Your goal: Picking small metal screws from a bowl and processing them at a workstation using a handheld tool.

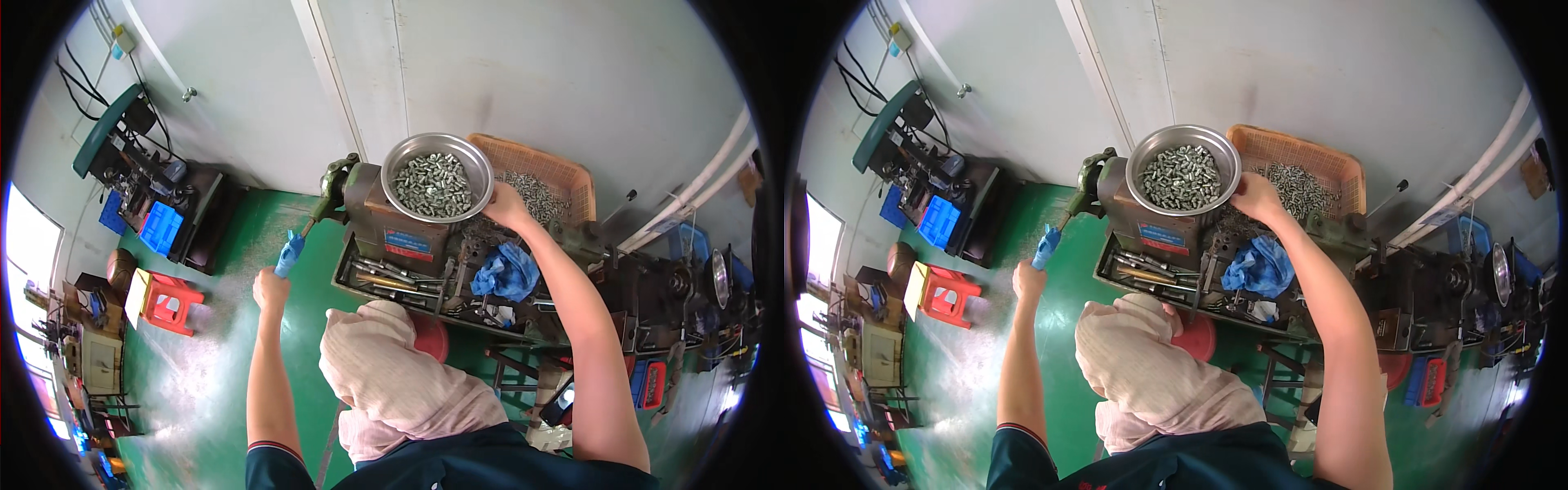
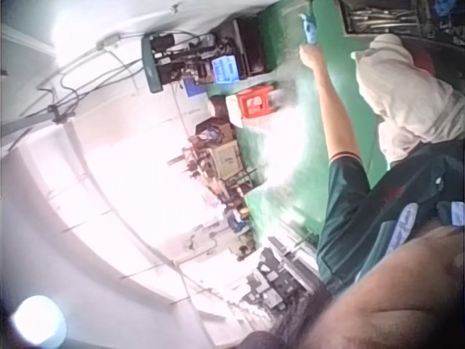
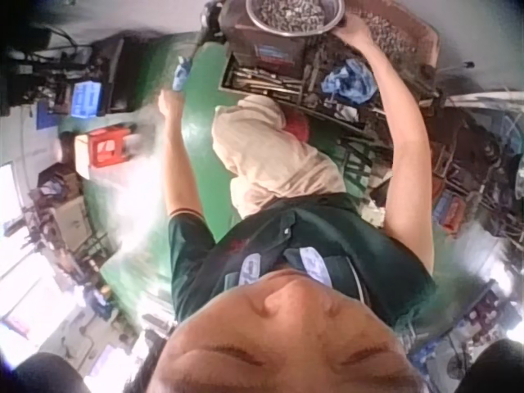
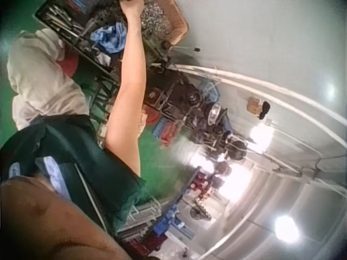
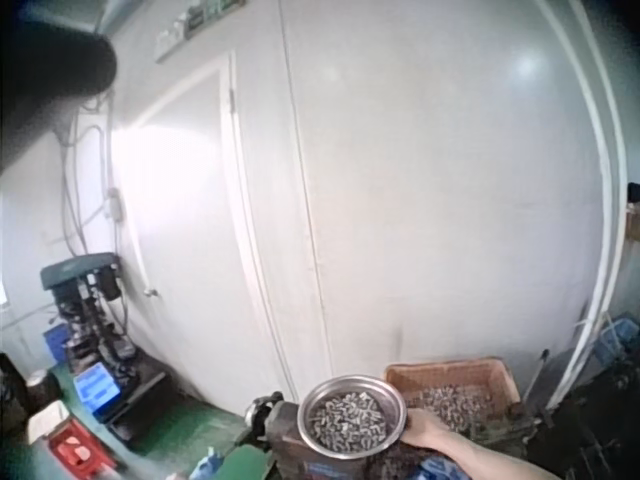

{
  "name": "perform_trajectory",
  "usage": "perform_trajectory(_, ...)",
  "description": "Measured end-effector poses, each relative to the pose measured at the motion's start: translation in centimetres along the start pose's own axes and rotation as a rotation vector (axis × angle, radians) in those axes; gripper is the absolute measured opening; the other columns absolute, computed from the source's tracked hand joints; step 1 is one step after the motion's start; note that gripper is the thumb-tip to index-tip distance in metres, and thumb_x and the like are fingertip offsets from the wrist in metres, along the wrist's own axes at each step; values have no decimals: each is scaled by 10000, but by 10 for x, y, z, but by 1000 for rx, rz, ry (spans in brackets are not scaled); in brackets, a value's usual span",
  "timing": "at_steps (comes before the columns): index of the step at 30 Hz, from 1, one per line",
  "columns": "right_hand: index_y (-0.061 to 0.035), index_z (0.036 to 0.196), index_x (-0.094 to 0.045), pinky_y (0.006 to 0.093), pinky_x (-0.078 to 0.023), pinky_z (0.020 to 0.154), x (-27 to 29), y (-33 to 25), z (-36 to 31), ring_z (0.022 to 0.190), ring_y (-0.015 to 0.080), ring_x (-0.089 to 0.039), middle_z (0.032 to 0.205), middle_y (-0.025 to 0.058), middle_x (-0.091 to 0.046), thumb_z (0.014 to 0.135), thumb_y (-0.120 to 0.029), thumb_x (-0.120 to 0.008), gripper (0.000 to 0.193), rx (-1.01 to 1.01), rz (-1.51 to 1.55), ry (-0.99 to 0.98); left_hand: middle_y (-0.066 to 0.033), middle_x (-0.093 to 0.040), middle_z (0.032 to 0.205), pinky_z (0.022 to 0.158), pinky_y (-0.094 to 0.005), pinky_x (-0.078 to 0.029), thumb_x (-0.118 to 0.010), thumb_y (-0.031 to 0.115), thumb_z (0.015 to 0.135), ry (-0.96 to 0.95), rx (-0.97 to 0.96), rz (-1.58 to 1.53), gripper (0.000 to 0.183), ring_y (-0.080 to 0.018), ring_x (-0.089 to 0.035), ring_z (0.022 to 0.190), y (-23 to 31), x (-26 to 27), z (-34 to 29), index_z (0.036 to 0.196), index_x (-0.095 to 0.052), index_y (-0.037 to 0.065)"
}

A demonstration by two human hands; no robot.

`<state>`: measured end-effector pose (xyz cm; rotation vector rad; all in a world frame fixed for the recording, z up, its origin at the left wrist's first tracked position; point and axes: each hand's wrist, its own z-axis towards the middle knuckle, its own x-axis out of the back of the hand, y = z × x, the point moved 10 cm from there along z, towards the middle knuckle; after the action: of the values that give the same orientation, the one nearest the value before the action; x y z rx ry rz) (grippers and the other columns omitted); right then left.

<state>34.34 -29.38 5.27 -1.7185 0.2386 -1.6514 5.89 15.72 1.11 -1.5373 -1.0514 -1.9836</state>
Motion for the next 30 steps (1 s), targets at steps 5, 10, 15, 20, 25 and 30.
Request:
perform_trajectory(5,-14,884,-635,328,-470,708,-17,-2,-9,727,237,-627,760,108,-650,631,-169,-627,296,42,186,-64,-189,-642,794,704,-458,-483,-576,137,700,4,5,-15,155,-385,-615,786,5,1,-13,811,-670,84)
perform_trajectory(10,-24,848,-654,333,-475,700,-21,3,-9,735,245,-635,763,106,-659,617,-171,-635,274,36,164,-72,-204,-629,759,674,-466,-476,-585,149,699,-10,-48,-91,137,-392,-608,751,28,0,-45,783,-656,68)
perform_trajectory(15,-31,801,-668,332,-483,700,-21,-4,-7,734,253,-641,763,115,-666,607,-147,-645,227,122,171,-65,-207,-626,746,664,-468,-478,-606,164,686,-29,-18,-157,161,-396,-606,738,53,1,-67,802,-654,63)
perform_trajectory(20,-81,709,-659,360,-478,678,26,11,1,724,247,-627,703,82,-651,627,-115,-658,89,-36,-296,23,-211,-626,749,677,-468,-479,-608,156,681,-8,-46,-187,166,-399,-605,747,56,5,-68,804,-652,54)
perform_trajectory(25,-115,645,-593,386,-408,640,108,-92,-24,765,220,-548,720,34,-618,671,-106,-663,75,409,-422,710,-212,-627,755,684,-467,-477,-608,153,682,-12,-48,-182,169,-399,-604,758,54,1,-67,810,-651,52)
perform_trajectory(30,-106,637,-630,358,-446,726,41,-169,-9,808,222,-539,680,17,-614,653,-73,-649,41,733,-219,211,-210,-630,772,690,-469,-473,-613,161,681,-3,-30,-218,172,-402,-603,769,52,3,-68,810,-650,54)
